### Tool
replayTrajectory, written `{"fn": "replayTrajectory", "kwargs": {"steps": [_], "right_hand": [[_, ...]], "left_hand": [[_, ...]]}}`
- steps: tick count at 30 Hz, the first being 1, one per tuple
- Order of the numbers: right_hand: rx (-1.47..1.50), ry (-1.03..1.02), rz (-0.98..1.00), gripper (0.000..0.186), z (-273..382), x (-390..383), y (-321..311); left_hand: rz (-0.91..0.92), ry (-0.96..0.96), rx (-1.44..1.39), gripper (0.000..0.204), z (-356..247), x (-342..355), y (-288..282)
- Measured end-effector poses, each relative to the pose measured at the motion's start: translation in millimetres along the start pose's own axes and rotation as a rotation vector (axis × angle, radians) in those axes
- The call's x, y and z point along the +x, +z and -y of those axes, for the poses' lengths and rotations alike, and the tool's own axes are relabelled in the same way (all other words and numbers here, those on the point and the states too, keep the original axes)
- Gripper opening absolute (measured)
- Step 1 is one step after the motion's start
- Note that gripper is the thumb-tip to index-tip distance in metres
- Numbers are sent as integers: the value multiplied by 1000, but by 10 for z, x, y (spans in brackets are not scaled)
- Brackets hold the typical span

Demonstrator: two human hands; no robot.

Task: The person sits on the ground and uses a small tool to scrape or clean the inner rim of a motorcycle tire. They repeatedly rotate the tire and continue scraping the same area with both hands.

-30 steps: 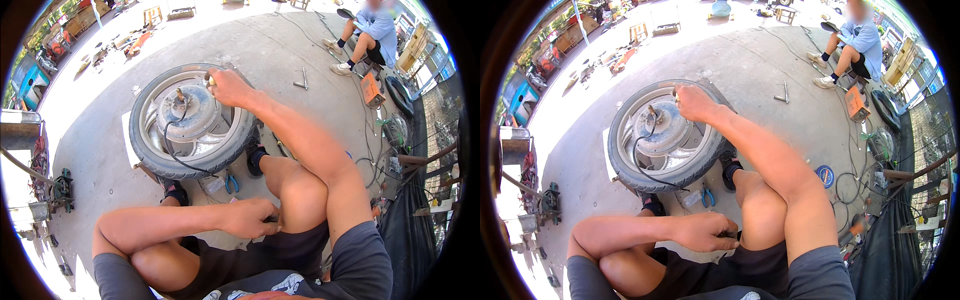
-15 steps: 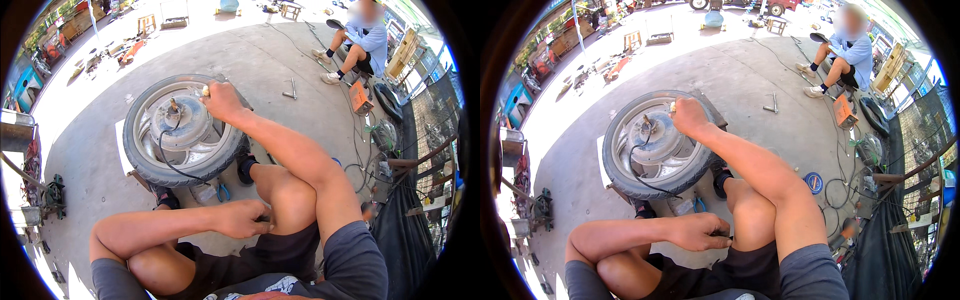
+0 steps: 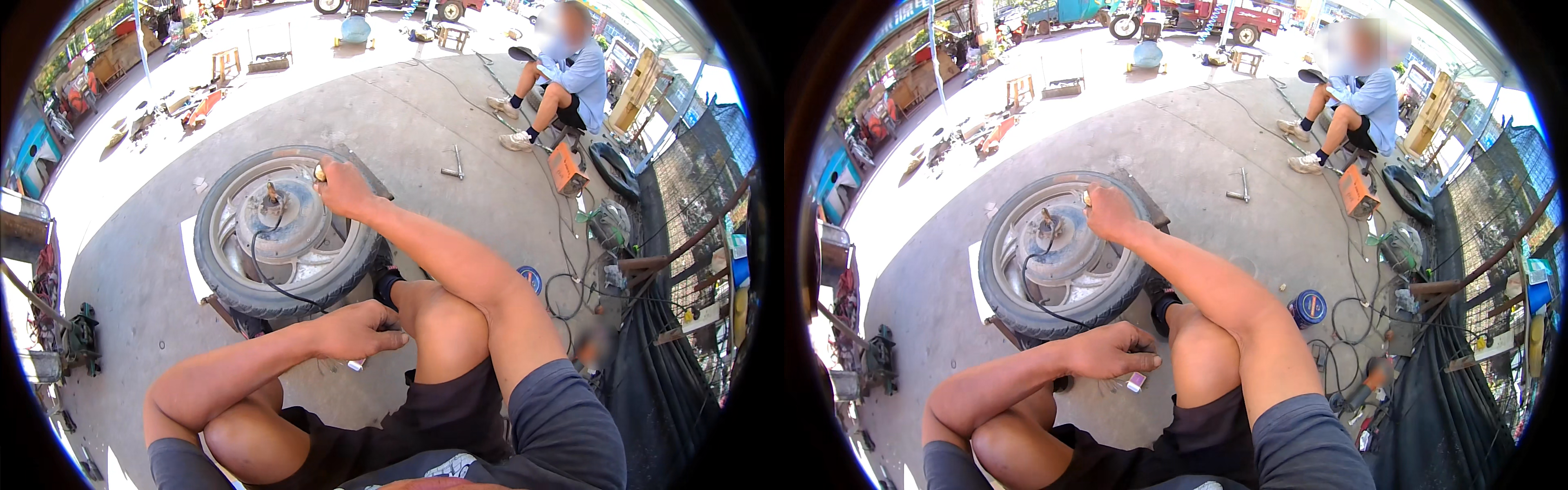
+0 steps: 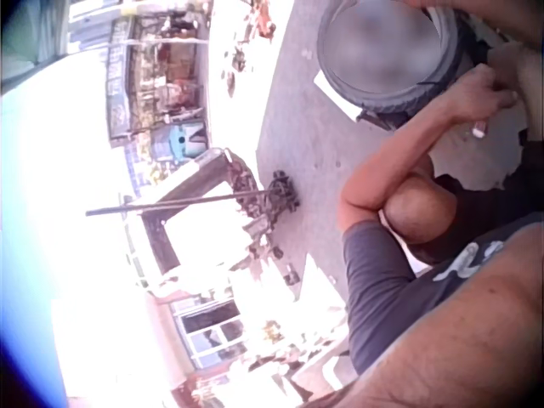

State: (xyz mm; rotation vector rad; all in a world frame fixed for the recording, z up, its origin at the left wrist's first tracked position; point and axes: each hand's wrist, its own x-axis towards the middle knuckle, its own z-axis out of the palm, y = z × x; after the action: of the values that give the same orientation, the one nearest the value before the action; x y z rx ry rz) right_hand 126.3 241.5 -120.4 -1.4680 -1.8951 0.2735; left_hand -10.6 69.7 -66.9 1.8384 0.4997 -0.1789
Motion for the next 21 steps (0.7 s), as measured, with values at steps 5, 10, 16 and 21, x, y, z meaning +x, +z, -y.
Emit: {"fn": "replayTrajectory", "kwargs": {"steps": [5,10,16,21], "right_hand": [[10,26,0,31,17,17,11],[24,46,-88,29,-44,-29,39],[37,43,-80,31,-24,-30,71],[94,82,-40,33,-117,-81,100]], "left_hand": [[-123,43,-80,37,216,24,2],[-148,-104,-199,31,115,57,-19],[-206,-128,-275,28,235,90,-30],[-289,-221,-411,24,202,111,-75]]}}
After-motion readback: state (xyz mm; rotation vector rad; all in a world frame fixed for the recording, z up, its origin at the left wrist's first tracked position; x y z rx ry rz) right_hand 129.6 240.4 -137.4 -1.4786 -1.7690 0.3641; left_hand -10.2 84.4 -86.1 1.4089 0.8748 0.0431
